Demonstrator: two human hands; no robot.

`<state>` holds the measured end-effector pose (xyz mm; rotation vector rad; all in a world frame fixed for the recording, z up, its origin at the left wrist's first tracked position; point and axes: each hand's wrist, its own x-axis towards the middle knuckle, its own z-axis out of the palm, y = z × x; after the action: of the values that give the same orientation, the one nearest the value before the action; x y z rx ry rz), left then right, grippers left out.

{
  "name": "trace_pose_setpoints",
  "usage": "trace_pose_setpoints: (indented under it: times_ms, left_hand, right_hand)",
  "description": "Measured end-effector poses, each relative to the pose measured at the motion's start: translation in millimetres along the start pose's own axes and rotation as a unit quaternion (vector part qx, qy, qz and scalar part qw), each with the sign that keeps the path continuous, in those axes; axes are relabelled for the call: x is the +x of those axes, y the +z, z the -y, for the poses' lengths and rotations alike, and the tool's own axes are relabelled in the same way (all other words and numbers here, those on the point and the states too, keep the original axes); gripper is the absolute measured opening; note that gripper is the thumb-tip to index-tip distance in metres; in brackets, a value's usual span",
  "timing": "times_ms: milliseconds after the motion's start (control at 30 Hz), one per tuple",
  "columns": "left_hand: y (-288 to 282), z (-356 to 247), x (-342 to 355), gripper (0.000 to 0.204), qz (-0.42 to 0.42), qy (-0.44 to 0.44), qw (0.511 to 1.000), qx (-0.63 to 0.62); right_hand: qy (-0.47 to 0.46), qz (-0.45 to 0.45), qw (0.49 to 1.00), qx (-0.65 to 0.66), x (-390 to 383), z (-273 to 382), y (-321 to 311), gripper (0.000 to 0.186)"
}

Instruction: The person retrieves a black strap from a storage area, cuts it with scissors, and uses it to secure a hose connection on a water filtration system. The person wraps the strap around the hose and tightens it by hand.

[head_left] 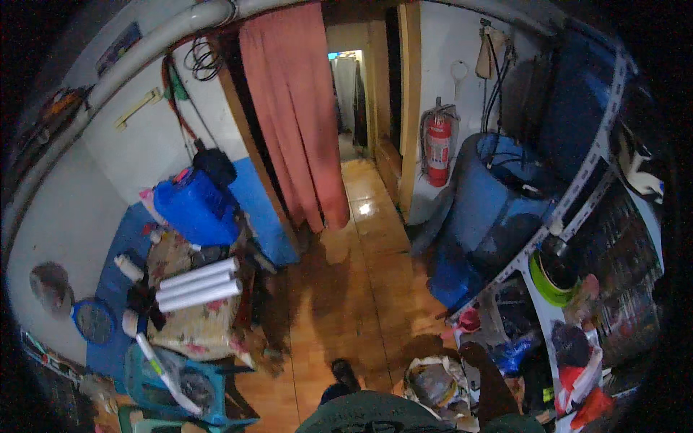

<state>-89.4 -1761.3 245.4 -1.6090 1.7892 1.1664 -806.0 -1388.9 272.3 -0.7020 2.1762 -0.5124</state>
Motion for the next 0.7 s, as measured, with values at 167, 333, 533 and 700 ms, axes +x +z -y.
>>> trace_pose_setpoints:
  times_ms: [167, 333, 533, 700]
  left_hand:
    - [-103, -136, 120, 0.04, -0.002, 0.079, 0.995, 0.054]
    - [-214, -340, 244, 0.043, -0.023, 0.27, 0.948, 0.165]
    - [-348, -665, 320, 0.047, -0.137, 0.521, 0.823, 0.18]
    - [-384, -908, 351, 0.041, -0.177, 0.546, 0.814, 0.089]
  right_hand:
    - [-0.026, 0.006, 0.998, 0.051, 104, 64, -20, 0.038]
    - [0.086, 0.052, 0.983, 0.151, 121, 28, -8, 0.036]
    - [0.236, 0.085, 0.913, 0.321, 171, 6, -7, 0.033]
    - [0.224, 0.059, 0.909, 0.348, 315, 19, -74, 0.031]
